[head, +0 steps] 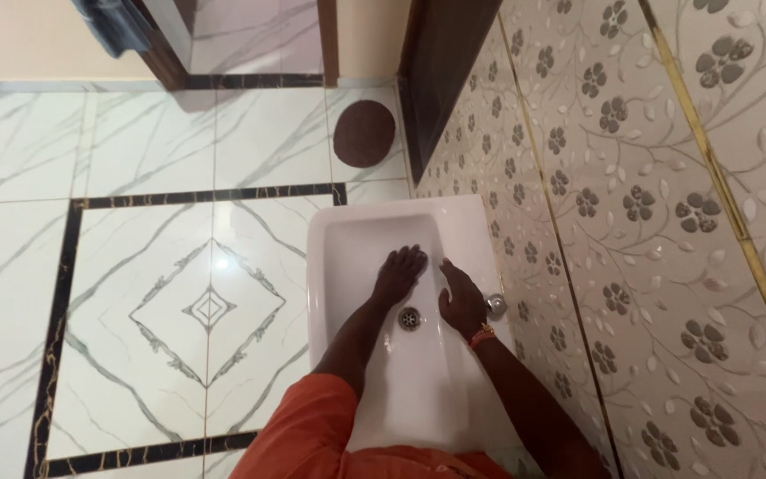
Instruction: The person cleans a white bathroom sink using a brush and water. They scrub the basin, faucet, and drain area, then rinse the brush and wipe the sink surface with their hands.
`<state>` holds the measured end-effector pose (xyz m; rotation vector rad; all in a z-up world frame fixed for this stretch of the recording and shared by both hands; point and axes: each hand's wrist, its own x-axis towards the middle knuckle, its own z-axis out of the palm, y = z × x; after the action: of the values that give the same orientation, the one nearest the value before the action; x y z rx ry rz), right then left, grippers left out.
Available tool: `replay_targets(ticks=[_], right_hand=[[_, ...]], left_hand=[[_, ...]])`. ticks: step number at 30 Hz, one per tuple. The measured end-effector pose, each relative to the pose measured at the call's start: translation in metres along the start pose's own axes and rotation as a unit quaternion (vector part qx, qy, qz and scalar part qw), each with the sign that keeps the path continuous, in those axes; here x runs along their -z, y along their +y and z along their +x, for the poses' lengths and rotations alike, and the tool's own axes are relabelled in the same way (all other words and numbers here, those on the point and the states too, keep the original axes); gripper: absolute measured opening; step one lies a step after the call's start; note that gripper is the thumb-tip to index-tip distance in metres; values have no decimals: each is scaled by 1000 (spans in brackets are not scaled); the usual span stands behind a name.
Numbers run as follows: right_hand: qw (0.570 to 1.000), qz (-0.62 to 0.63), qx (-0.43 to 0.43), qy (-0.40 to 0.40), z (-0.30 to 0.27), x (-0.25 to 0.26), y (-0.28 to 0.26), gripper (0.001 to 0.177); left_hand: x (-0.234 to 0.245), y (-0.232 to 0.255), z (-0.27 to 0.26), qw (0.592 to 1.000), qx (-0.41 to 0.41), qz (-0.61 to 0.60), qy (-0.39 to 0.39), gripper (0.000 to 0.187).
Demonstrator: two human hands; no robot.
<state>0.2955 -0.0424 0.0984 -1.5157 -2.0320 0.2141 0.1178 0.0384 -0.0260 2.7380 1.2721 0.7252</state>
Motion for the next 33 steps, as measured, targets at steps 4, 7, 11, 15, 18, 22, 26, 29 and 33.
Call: replay_targets(ticks=[4,7,11,15,18,22,26,29,33], right_hand=[[1000,-14,-18,-20,0,2,0,59],[999,-19,-22,-28,0,-2,0,60],[1000,-11,-9,-22,0,-4,7,58],[1000,-11,-2,2,-4,-6,8,58],[999,-7,-30,-24,-3,-6,7,58],[1000,-4,-18,-9,-4,-7,9,57],[1000,-5,-12,-11,-5,-8,12,57],[1000,-7,-4,-7,-6,-12,16,56],[1000,-17,15,-2,-7,-19,25,56]], left_hand=[[-13,20,8,999,7,-8,-42,73],[-9,20,-7,997,-33,-8,-69,68],[2,36,-38,983,-62,-119,-126,64],[14,69,-62,949,-67,-196,-239,54],[28,95,-91,952,-128,-186,-206,59],[42,131,-125,921,-198,-215,-256,57],[65,143,-168,921,-198,-266,-206,63],[79,130,-184,944,-151,-202,-211,60],[83,78,-157,984,7,88,-154,61]])
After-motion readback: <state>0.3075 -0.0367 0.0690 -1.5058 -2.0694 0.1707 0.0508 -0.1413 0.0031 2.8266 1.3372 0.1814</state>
